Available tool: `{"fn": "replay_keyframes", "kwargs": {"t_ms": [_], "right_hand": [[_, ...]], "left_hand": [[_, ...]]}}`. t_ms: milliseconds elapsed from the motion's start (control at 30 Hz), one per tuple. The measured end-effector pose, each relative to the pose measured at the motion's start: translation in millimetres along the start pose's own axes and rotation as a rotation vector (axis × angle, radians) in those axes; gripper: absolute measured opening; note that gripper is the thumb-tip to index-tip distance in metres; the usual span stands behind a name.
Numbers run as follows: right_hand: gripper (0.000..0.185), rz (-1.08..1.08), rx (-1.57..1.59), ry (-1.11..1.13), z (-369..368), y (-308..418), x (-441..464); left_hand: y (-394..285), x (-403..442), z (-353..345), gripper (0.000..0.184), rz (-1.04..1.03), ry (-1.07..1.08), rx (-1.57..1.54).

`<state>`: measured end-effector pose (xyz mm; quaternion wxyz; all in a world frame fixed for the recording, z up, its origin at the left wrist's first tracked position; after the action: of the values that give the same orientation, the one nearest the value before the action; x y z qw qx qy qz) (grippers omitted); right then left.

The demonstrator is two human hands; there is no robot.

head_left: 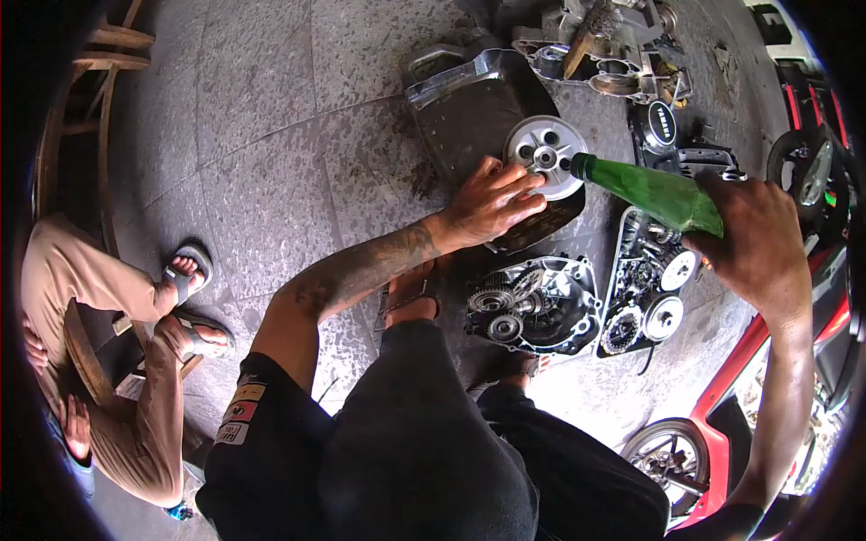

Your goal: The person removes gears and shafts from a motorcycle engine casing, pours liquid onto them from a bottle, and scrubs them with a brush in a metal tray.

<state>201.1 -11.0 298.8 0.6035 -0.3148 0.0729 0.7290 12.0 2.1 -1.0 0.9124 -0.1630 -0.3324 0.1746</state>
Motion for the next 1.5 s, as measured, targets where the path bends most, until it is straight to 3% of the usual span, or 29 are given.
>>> {"fn": "replay_keyframes", "kwargs": {"t_ms": [167, 367, 1100, 1500], "right_hand": [[0.035, 0.099, -0.082, -0.181, -1, 2, 0], [0.036, 0.095, -0.057, -0.017, -2, -2, -1], [0.036, 0.103, -0.123, -0.081, 0, 4, 6], [0.040, 0.086, -0.123, 0.012, -1, 1, -4]], "left_hand": [[-2, 2, 5, 0.027, 0.008, -0.005, -0.048], [1, 1, 3, 0.024, 0.006, -0.008, -0.018], [0, 4, 2, 0.021, -0.025, -0.092, -0.012], [2, 5, 1, 0.024, -0.009, -0.073, 0.006]]}}
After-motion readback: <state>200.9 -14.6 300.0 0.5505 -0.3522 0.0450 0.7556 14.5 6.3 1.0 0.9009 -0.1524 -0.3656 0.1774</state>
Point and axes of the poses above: each hand's wrist, its own x-axis towards the middle knuckle, its own z-axis out of the back of the hand, y = z × x, the point moved 1 cm from there along x, towards the middle knuckle, and after that the axes turned 7 degrees about y, right-handed, at the moved point
